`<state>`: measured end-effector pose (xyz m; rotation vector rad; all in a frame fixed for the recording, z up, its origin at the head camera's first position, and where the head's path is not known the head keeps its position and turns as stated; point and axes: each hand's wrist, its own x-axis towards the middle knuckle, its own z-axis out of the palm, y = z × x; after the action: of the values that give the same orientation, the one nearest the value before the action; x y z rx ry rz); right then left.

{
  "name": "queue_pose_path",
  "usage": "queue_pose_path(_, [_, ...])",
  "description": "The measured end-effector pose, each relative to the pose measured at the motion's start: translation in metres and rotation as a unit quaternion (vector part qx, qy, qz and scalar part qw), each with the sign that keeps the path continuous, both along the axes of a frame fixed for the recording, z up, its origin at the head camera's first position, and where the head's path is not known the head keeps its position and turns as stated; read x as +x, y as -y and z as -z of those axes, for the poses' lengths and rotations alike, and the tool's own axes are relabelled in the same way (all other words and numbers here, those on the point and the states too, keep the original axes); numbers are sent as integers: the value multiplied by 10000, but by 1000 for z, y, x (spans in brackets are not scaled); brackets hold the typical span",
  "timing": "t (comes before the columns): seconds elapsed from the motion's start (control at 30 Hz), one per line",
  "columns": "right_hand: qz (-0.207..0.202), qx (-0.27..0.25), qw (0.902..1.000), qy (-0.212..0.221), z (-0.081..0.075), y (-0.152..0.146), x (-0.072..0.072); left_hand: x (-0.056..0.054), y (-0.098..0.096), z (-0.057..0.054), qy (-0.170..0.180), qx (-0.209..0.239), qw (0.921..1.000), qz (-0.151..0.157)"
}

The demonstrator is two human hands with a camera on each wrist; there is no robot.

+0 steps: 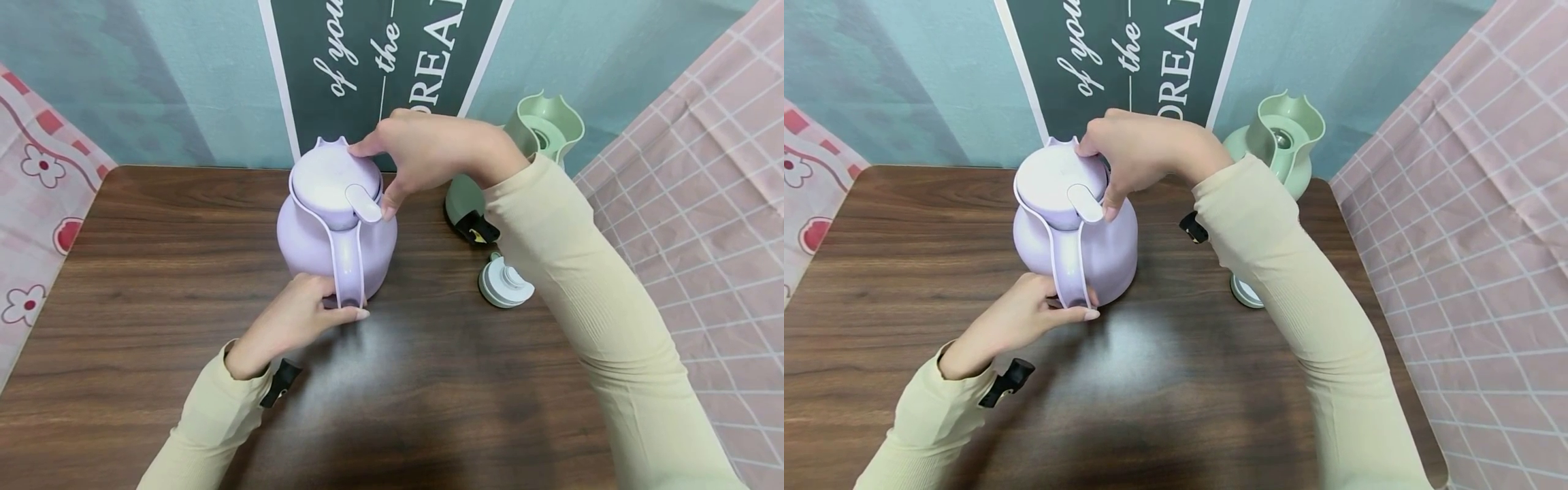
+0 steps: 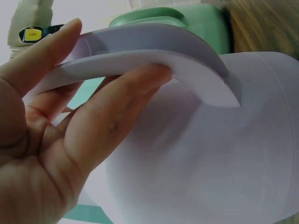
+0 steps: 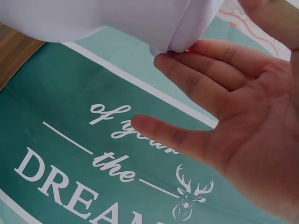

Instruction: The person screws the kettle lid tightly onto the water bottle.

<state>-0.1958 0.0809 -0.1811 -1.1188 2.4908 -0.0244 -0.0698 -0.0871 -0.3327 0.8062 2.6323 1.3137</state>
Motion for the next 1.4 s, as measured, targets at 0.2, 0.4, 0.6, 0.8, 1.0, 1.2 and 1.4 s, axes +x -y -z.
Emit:
queue_pose_path(0.2, [-191,-98,9997,-101,2,0,1,0,0,0,36,51,10000,-21])
queue_pose_path(0.4, [-167,-52,9998,-84,-1,2,3,0,-1,0,23,84,9999,-117])
queue_pose_path(0.6, [79,294,9995,-11,-3,7,5,0,-1,0,67,50,9997,-240])
queue_pose_path(0.8, [168,429,9989,39,-5,9,5,0,-1,-1,382,-128,9984,-404])
queue_pose_path(1.0, [123,414,9991,23,-6,9,5,1,6,-9,625,2,9978,-207])
queue_pose_path(1.2, [112,350,9993,2,-7,8,5,0,10,-11,523,33,9986,-21])
queue_pose_path(1.4, [128,317,9994,-40,-7,6,5,-4,9,-4,442,-235,9987,34])
